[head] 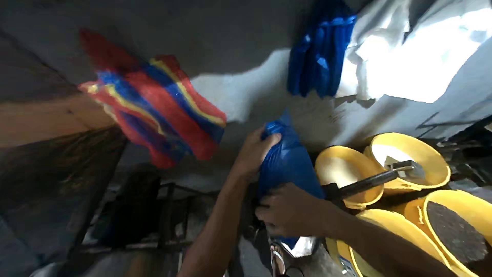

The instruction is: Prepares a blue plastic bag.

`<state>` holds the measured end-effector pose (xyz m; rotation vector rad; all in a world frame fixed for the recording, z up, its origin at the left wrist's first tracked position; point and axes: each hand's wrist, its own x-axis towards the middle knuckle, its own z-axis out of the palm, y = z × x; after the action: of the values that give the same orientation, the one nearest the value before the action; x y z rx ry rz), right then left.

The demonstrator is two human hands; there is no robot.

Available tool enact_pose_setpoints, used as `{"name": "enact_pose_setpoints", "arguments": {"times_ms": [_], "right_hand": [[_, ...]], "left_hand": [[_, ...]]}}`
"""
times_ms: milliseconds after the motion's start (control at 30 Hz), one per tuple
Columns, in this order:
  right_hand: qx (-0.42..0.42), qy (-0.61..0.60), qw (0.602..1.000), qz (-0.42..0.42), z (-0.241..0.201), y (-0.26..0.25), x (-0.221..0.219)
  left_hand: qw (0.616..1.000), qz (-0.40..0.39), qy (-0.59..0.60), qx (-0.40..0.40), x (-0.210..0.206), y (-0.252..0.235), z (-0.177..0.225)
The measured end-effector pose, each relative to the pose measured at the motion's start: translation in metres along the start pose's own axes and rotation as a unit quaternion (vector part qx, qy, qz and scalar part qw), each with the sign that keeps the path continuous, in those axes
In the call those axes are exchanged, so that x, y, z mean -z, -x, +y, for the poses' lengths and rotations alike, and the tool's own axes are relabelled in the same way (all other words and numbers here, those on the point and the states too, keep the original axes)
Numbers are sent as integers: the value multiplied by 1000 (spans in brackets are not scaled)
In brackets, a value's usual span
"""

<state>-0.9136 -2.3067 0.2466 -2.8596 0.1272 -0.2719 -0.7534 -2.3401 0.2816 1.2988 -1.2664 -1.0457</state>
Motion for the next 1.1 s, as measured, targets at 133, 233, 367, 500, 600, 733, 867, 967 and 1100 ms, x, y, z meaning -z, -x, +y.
{"name": "enact_pose_setpoints", "arguments": {"times_ms": [133, 233, 367, 500, 600, 733, 867, 967, 1100], "right_hand": [[-19, -168, 971, 169, -8, 18, -2], [-112, -203, 914, 334, -6, 4, 4], [-149, -317, 922, 167, -100, -83, -26], [-137, -458, 843, 248, -224, -156, -118], [-79, -562, 789, 235, -320, -209, -176], [36, -567, 821, 58, -463, -241, -257], [-65, -550, 832, -25, -607, -240, -305], [-86, -569, 818, 17, -659, -262, -305], [-121, -564, 815, 55, -668, -299, -303]], "left_hand": [[985, 163, 62, -8, 39, 51, -2], [973, 211, 61, -71, 62, 121, 0], [964, 210, -139, -87, 100, 234, -3], [897, 405, -163, -66, 143, 374, -30], [797, 578, -132, -113, 171, 496, -70], [698, 691, -141, -123, 209, 648, -108], [689, 711, -105, -100, 219, 760, -120], [608, 784, -58, -108, 227, 813, -114], [542, 832, 113, -42, 253, 865, -119]]}}
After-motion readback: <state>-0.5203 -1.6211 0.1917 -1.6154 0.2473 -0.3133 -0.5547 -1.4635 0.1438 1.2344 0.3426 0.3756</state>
